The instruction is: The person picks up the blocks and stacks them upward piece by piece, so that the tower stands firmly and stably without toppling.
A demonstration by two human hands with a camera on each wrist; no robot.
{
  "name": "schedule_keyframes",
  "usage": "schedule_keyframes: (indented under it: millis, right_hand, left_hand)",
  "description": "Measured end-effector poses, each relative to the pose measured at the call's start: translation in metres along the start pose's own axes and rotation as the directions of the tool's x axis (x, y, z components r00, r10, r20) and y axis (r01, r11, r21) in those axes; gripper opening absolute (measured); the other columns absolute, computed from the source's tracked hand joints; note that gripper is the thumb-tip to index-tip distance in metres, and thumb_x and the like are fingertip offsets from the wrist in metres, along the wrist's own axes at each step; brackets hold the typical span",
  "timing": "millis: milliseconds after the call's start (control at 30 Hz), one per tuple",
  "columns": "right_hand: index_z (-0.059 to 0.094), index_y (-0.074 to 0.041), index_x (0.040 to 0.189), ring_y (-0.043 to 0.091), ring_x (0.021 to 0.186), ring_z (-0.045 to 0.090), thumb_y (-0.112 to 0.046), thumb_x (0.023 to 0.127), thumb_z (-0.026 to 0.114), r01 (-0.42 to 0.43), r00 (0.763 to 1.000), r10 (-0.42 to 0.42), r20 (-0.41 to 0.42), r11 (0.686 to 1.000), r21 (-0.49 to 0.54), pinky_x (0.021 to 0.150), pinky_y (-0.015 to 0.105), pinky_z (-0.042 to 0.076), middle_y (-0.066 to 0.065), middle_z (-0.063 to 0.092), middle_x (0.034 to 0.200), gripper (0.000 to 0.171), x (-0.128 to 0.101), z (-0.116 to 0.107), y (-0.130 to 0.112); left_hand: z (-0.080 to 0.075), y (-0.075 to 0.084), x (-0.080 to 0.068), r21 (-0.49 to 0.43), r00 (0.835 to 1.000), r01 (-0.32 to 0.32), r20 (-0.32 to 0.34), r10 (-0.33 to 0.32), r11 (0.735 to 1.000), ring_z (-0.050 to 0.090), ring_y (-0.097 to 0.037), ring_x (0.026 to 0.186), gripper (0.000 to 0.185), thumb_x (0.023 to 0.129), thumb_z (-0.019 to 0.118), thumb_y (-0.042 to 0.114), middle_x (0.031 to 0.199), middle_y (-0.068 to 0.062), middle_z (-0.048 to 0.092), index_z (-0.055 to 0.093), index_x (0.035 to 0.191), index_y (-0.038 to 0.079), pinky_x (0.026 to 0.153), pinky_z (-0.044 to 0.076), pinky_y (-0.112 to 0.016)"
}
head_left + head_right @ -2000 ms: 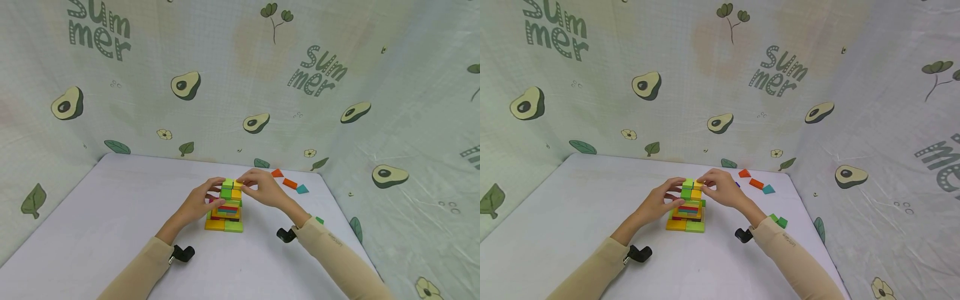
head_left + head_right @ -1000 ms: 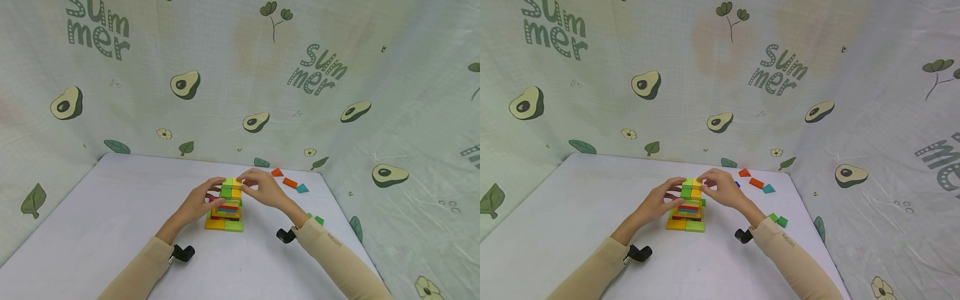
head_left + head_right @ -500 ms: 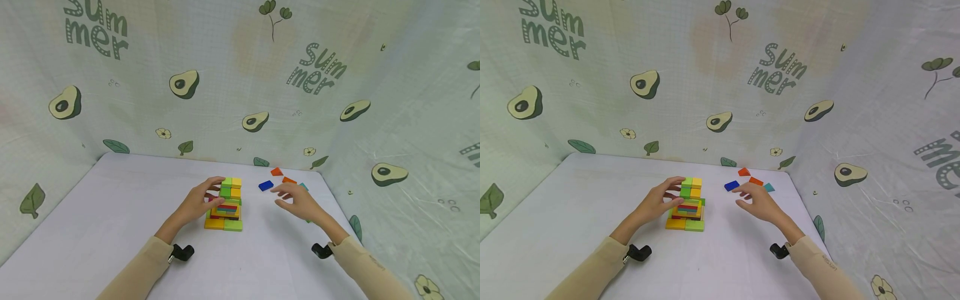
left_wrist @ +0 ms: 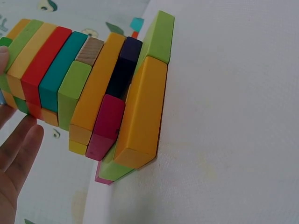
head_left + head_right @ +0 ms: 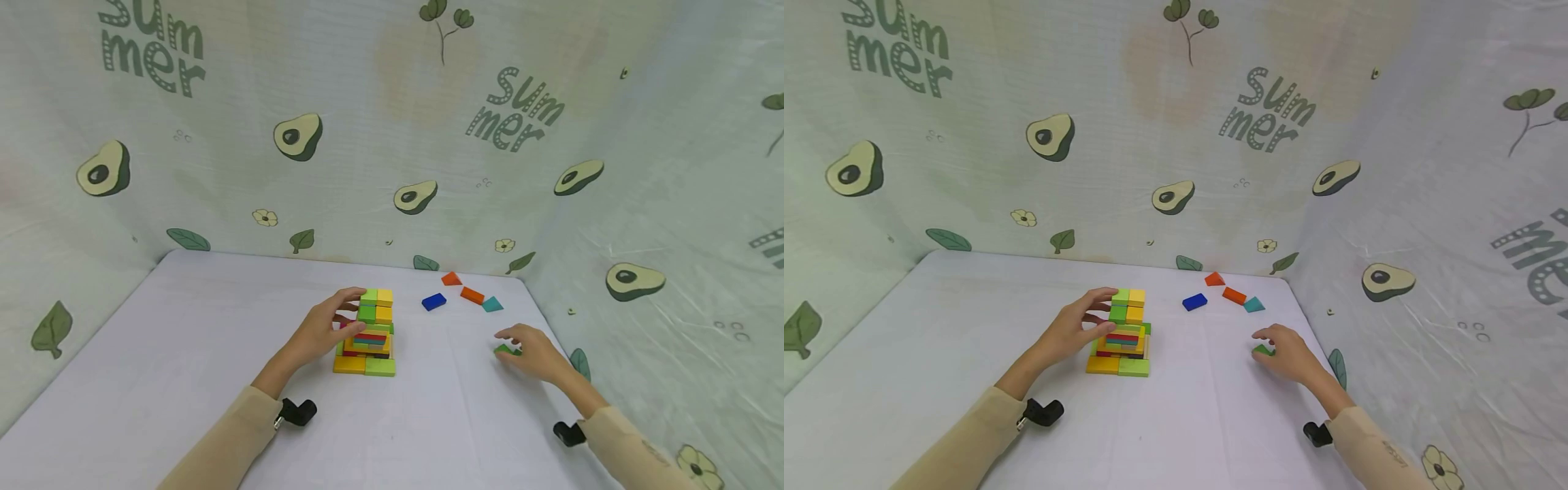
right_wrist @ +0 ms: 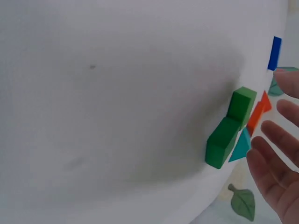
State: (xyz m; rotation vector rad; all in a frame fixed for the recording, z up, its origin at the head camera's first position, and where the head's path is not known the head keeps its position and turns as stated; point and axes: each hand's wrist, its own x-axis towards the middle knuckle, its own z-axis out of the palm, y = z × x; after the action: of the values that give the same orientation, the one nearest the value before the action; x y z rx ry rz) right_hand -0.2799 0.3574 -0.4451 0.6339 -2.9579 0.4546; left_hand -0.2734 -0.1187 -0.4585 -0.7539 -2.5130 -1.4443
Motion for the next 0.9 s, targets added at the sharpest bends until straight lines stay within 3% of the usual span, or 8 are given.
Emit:
schedule_keyframes:
  millis: [300, 567, 733, 900]
  right_hand:
    - [0.078, -0.006, 0.113, 0.019, 0.091, 0.066, -0.013, 0.088, 0.087, -0.063, 0.997, 0.063, 0.048, 0.998, -0.007, 0.083, 0.043, 0.06, 0.0, 0.073, 0.098, 0.027, -0.001, 0.01, 0.015]
    - [0.078, -0.004, 0.115, 0.025, 0.097, 0.071, -0.006, 0.09, 0.083, -0.037, 0.999, 0.037, 0.034, 0.999, 0.015, 0.087, 0.048, 0.062, 0.006, 0.077, 0.107, 0.025, 0.001, 0.013, 0.014]
    - [0.078, -0.003, 0.116, 0.025, 0.095, 0.071, -0.001, 0.089, 0.083, 0.057, 0.998, -0.055, -0.044, 0.997, 0.043, 0.084, 0.043, 0.064, 0.005, 0.077, 0.108, 0.028, 0.008, 0.006, -0.005]
    - [0.078, -0.006, 0.12, 0.026, 0.098, 0.073, -0.002, 0.091, 0.082, 0.129, 0.99, -0.122, -0.076, 0.986, 0.105, 0.087, 0.044, 0.064, 0.002, 0.077, 0.109, 0.031, 0.022, -0.007, -0.043]
  left_hand:
    - [0.0, 0.001, 0.0, 0.006, 1.0, 0.002, 0.003, -0.002, 1.0, 0.064, -0.036, 0.13, 0.07, 0.098, 0.079, 0.027, 0.155, -0.004, 0.056, 0.043, 0.158, 0.036, 0.104, 0.057, -0.046]
    - [0.0, 0.002, 0.0, 0.014, 1.0, 0.01, 0.006, -0.01, 1.0, 0.064, -0.033, 0.13, 0.07, 0.098, 0.079, 0.026, 0.156, -0.004, 0.055, 0.043, 0.158, 0.036, 0.103, 0.058, -0.045]
    - [0.0, 0.003, -0.001, 0.002, 1.0, 0.01, 0.008, -0.01, 1.0, 0.063, -0.036, 0.131, 0.07, 0.098, 0.079, 0.025, 0.156, -0.005, 0.055, 0.044, 0.158, 0.034, 0.104, 0.057, -0.046]
    - [0.0, 0.002, -0.001, 0.002, 1.0, 0.011, 0.004, -0.011, 1.0, 0.063, -0.036, 0.13, 0.069, 0.099, 0.079, 0.026, 0.156, -0.004, 0.055, 0.044, 0.158, 0.035, 0.104, 0.057, -0.046]
